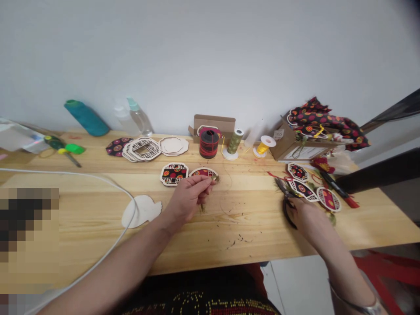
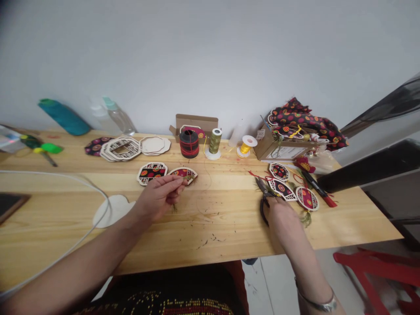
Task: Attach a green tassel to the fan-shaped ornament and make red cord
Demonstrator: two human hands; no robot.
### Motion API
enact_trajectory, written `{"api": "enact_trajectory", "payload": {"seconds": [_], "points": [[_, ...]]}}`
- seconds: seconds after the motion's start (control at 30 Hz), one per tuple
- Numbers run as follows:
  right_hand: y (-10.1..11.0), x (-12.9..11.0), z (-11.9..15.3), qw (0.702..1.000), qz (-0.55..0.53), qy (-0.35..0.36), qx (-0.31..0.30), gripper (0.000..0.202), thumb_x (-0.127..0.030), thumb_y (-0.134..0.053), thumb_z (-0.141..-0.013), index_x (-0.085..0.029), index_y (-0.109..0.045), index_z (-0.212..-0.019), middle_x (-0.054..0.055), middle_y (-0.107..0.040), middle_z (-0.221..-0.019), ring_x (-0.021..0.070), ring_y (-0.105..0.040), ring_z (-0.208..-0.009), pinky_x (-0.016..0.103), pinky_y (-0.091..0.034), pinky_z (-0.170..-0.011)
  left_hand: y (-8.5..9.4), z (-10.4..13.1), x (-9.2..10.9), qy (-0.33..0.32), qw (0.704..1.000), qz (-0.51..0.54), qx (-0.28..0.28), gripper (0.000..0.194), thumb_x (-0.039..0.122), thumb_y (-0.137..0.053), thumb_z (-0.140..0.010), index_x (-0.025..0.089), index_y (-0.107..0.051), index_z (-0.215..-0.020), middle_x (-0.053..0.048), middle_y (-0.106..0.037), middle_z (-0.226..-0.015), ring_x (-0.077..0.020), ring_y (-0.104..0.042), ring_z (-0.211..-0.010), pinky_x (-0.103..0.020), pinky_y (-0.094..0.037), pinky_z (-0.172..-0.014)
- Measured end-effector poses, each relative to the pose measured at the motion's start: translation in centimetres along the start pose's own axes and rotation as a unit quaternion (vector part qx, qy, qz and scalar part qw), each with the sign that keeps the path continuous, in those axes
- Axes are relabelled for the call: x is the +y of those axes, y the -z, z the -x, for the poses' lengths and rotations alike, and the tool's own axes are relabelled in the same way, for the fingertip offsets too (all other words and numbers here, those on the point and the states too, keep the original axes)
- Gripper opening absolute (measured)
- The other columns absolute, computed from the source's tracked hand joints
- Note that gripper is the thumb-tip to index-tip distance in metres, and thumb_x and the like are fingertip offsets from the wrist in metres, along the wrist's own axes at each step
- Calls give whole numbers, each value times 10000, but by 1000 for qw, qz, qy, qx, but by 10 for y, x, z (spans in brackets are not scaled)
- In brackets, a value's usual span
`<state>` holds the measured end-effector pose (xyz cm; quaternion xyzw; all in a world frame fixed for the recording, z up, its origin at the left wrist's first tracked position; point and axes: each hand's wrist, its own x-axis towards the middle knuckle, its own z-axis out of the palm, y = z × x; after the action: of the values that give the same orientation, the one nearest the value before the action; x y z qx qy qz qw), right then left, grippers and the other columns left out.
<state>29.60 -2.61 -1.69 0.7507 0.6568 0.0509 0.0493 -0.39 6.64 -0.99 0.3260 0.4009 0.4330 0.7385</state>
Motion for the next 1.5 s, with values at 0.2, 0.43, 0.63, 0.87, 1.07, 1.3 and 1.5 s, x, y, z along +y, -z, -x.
{"api": "enact_trajectory", "payload": {"seconds": [0.2, 0.43, 0.63, 0.87, 1.07, 1.3, 1.5], "points": [[43, -50, -36, 974, -172, 118, 86, 261, -166, -465, -863, -105, -672, -1009, 160, -693, -996, 260, -635, -943, 393, -492, -843, -1, 3, -2, 22, 998, -39, -35, 198, 305, -712, -661, 111, -679, -679, 24, -502, -502, -27, -334, -422, -161, -183, -397], [57, -130, -76, 775, -550, 306, -61, 270, -216, -505, -874, -187, -663, -1091, 53, -707, -1059, 149, -654, -949, 295, -509, -848, -4, 7, -6, 49, 992, -94, -64, 191, 308, -692, -663, 121, -654, -669, 34, -491, -499, -35, -343, -416, -178, -189, -397], [41, -129, -72, 771, -545, 317, -87, 246, -134, -552, -827, -176, -697, -1021, 40, -736, -907, 119, -665, -802, 253, -514, -752, -2, 4, -8, 57, 982, -161, -76, 198, 330, -645, -709, 134, -642, -681, 37, -497, -493, -34, -303, -382, -195, -142, -388], [34, -129, -70, 802, -464, 374, -43, 235, -121, -538, -848, -187, -687, -1018, 32, -713, -841, 110, -637, -757, 225, -491, -689, 4, 0, -16, 76, 976, -195, -61, 255, 360, -630, -716, 134, -604, -601, 21, -494, -481, -32, -292, -353, -202, -121, -379], [27, -126, -69, 845, -333, 418, 9, 195, -72, -472, -861, -151, -650, -874, 38, -654, -795, 118, -585, -726, 221, -454, -674, -1, -1, -12, 119, 986, -95, -63, 247, 324, -719, -630, 88, -654, -669, 7, -518, -513, -24, -321, -394, -177, -157, -395], [24, -126, -67, 870, -260, 417, 34, 190, -32, -461, -828, -153, -608, -831, 36, -607, -805, 124, -537, -731, 231, -432, -674, 2, -3, -13, 100, 983, -139, -62, 247, 339, -675, -692, 92, -675, -685, -14, -553, -540, -42, -352, -415, -184, -202, -408], [29, -124, -68, 855, -291, 430, 0, 229, -6, -446, -825, -155, -619, -837, 30, -610, -790, 115, -544, -729, 223, -427, -674, 6, 2, -8, 40, 944, -310, -105, 269, 378, -539, -809, 151, -671, -754, -36, -632, -666, -86, -436, -472, -204, -286, -440]]}}
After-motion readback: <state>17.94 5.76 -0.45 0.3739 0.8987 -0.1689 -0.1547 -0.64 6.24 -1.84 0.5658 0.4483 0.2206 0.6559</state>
